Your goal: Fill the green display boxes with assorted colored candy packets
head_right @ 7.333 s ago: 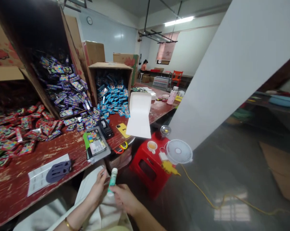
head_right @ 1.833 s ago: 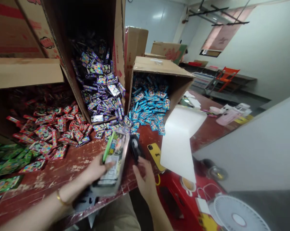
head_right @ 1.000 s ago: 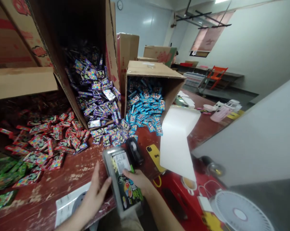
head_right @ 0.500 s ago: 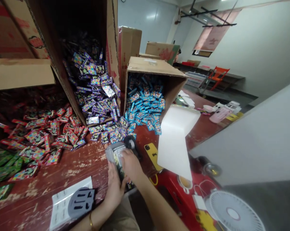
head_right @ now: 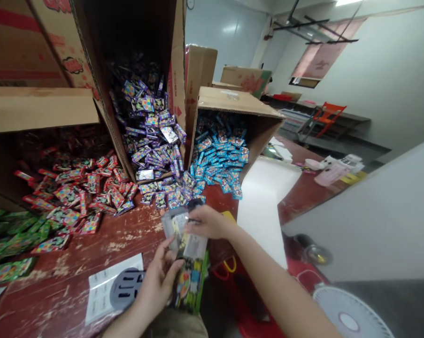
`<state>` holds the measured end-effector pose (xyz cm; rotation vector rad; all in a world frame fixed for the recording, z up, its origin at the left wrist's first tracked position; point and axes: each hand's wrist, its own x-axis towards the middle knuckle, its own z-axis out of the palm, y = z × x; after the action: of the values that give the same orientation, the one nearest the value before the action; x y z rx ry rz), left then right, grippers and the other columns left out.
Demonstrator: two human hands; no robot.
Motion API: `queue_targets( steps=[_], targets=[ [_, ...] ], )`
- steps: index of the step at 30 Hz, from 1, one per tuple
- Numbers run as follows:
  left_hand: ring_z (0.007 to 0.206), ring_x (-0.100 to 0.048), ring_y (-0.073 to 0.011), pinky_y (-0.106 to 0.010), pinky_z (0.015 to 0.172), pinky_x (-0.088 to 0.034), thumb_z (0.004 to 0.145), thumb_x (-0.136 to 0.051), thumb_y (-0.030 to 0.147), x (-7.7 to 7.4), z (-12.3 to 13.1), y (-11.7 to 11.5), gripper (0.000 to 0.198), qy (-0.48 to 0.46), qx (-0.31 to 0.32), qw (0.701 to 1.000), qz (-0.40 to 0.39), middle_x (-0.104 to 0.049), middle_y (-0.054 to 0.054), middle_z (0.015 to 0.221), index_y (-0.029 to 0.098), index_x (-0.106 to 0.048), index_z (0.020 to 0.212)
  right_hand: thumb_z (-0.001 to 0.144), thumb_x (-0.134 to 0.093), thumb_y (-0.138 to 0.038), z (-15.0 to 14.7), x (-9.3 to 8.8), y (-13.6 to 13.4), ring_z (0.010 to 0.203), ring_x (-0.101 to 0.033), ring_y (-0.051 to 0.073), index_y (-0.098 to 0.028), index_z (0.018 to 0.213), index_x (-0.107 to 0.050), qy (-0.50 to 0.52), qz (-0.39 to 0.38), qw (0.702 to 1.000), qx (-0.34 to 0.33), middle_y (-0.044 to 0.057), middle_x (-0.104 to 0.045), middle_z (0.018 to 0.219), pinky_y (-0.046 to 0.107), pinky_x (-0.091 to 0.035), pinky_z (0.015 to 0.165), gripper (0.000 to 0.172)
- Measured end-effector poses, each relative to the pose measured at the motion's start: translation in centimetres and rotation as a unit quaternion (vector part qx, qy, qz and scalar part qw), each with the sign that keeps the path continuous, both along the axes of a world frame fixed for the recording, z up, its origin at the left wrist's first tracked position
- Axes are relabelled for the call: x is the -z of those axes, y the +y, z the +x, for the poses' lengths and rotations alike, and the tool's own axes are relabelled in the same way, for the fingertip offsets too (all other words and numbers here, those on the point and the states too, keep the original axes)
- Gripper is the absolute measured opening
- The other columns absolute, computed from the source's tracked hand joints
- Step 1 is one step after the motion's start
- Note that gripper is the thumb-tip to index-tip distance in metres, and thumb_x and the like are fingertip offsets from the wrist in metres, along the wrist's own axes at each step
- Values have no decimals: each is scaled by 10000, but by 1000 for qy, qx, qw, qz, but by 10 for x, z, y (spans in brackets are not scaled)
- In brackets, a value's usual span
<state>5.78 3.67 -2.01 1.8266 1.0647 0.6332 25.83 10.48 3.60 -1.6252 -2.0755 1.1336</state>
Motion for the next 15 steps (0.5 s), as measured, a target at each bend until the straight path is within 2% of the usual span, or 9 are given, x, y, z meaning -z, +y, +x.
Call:
queue_targets(
  steps=[1,2,3,4,6,9,11,13,15],
  targets=[
    [785,-683,-217,-335,707,-555,929,-373,289,-16,-11,0,460,-21,19,999,-26,-682,-90,844,150,-355,1367,740,-671,-430,0,-9,-18,607,-551,123,-102,781,-705,95,-54,994,11,20,-666,694,219,-429,589,332],
    [645,-661,-183,-277,588,-544,919,-416,311,-30,-21,1,430,-36,38,998,-26,-668,-53,758,163,-418,1323,725,-686,-439,-2,-16,-36,590,-555,119,-106,795,-706,180,-112,977,29,20,-671,694,223,-442,585,341],
    [590,-644,-161,-243,528,-524,915,-433,304,-43,-31,2,396,-44,58,997,-5,-670,-41,743,181,-462,1290,695,-716,-436,-9,-23,-51,574,-554,113,-109,775,-705,253,-146,954,66,18,-672,679,223,-446,581,337],
    [624,-655,-157,-237,553,-530,914,-439,274,-52,-39,4,371,-36,81,995,43,-692,-50,802,205,-490,1274,663,-744,-431,-18,-27,-64,558,-548,105,-113,736,-700,310,-159,931,109,14,-665,654,219,-444,574,329],
    [824,-682,-181,-272,691,-549,912,-420,193,-65,-50,8,398,13,109,975,193,-701,-78,1044,263,-488,1298,606,-786,-419,-41,-33,-80,533,-530,90,-120,651,-681,384,-138,891,199,3,-643,600,208,-431,564,320],
    [1099,-607,-238,-361,885,-499,900,-422,154,-71,-57,16,476,113,77,906,401,-582,-112,1305,249,-417,1366,578,-791,-440,-77,-35,-85,498,-493,75,-126,589,-652,428,-66,855,286,-7,-607,554,203,-409,542,344],
    [1127,-591,-271,-405,929,-469,898,-453,227,-72,-60,21,471,150,44,869,470,-576,-146,1306,185,-414,1365,598,-767,-451,-97,-34,-85,481,-473,76,-128,578,-640,428,-22,849,309,-10,-586,537,207,-398,520,348],
    [1030,-644,-274,-400,884,-492,911,-432,320,-70,-64,25,432,164,37,852,495,-655,-154,1189,153,-470,1308,645,-726,-449,-110,-29,-85,483,-481,89,-131,588,-641,418,13,852,316,-5,-583,540,215,-403,507,334],
    [818,-705,-236,-330,728,-538,940,-350,354,-68,-71,30,380,164,47,857,486,-730,-130,983,151,-546,1195,708,-674,-439,-118,-24,-87,528,-533,121,-140,624,-661,383,56,869,309,12,-614,583,237,-435,529,311]
  ],
)
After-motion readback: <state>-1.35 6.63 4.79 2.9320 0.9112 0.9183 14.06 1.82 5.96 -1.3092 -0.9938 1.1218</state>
